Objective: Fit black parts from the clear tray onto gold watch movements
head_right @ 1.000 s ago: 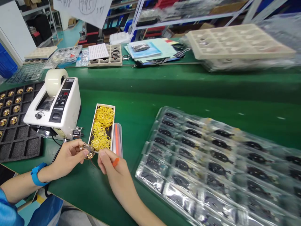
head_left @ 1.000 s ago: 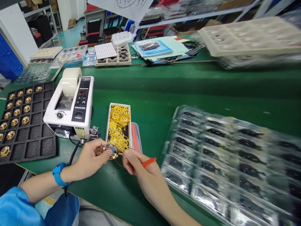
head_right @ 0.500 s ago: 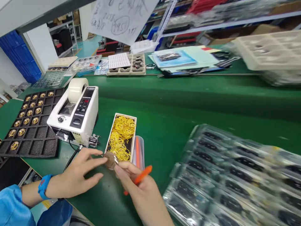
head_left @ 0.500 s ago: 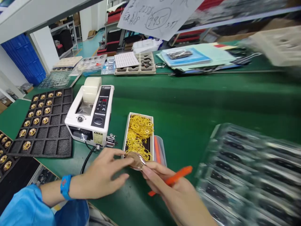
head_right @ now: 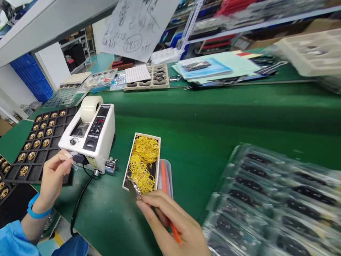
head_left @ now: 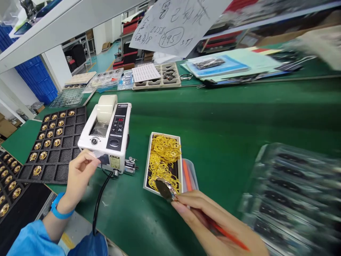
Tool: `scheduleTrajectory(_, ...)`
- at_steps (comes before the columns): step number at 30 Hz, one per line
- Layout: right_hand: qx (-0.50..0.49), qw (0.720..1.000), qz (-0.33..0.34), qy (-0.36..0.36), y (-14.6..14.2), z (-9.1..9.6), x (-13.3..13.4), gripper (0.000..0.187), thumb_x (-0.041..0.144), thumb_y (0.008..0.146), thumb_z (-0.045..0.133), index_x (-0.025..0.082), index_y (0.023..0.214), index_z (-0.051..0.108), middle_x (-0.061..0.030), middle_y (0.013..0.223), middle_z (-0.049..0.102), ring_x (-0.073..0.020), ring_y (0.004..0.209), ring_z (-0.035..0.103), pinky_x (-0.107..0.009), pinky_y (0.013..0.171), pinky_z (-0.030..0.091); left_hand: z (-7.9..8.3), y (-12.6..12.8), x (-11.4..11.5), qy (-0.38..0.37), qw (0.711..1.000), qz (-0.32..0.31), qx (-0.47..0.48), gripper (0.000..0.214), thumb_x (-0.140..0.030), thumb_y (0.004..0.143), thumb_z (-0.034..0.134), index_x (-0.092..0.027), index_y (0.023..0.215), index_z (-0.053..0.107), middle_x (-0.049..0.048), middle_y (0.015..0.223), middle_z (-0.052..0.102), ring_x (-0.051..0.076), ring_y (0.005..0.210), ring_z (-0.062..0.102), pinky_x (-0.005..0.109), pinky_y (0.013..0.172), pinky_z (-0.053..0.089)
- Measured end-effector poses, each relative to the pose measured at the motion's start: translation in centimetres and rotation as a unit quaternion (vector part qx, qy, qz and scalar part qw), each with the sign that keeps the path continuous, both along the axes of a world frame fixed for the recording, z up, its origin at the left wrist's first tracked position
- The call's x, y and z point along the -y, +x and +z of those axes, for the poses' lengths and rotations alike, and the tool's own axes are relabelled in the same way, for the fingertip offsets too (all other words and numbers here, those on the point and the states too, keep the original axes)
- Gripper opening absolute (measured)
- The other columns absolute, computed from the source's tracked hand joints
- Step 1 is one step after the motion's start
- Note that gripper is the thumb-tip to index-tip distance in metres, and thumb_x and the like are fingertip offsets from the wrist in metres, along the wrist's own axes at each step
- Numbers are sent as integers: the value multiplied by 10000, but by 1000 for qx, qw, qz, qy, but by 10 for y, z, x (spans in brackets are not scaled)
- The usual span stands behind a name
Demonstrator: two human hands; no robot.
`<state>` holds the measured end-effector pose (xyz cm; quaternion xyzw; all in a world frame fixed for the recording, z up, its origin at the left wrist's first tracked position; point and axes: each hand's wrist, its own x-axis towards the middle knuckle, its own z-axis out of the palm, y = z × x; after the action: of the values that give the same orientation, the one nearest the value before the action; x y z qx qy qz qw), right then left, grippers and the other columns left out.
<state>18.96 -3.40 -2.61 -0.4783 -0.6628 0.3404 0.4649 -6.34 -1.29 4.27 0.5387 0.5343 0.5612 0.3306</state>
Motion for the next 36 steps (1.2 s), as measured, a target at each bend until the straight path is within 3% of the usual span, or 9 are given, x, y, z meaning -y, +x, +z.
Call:
scheduleTrajectory(3,-41,998,0,-53,2,-1,-5,316,512,819,628,236,670,673,-92,847,677,-216,724,628,-265,531,484,19,6,-4,89,955,-82,-270,143,-156,838,564,-175,700,602,90,984,632,202,968,586,255,644,404)
scheduleTrajectory(6,-84,990,-6,-113,3,1,-9,384,607,771,639,236,688,692,-106,920,699,-259,881,647,-295,682,533,31,10,-11,59,911,-141,-384,143,-122,864,501,-176,746,560,124,1160,589,201,976,600,258,616,388)
scheduleTrajectory(9,-127,973,13,-190,2,8,-8,422,655,749,635,237,723,685,-83,858,685,-259,882,630,-314,748,522,36,16,-14,58,928,-176,-325,168,-144,899,475,-182,741,515,85,1045,607,159,855,580,248,591,361)
scheduleTrajectory(11,-167,957,30,-235,0,14,-7,431,663,740,643,232,744,674,-51,764,638,-226,793,598,-304,715,500,34,23,-15,39,941,-240,-236,187,-181,917,479,-186,732,506,36,890,587,136,768,539,250,616,370)
scheduleTrajectory(15,-223,931,32,-287,-5,19,-5,443,653,732,669,212,709,629,11,637,489,-149,639,446,-269,622,398,20,44,-15,-91,913,-364,-159,255,-254,915,518,-180,673,494,-29,695,443,109,644,426,255,609,338)
scheduleTrajectory(21,-219,926,84,-296,-5,15,-7,484,685,745,635,205,697,594,25,619,435,-140,618,385,-270,598,339,4,57,-15,-134,898,-365,-205,217,-227,883,558,-171,674,545,-51,660,363,93,614,363,245,571,276)
scheduleTrajectory(28,-213,924,81,-307,-5,17,-6,531,727,705,633,198,698,593,26,605,426,-134,593,383,-264,565,343,1,56,-17,-147,897,-367,-196,178,-233,865,565,-167,701,593,-42,678,386,98,617,372,246,568,282)
scheduleTrajectory(36,-212,926,95,-299,-4,16,-3,470,662,776,619,196,717,601,21,638,441,-136,619,409,-262,596,361,-1,57,-19,-152,897,-374,-179,197,-255,859,576,-168,684,600,-39,667,389,102,604,369,244,551,277)
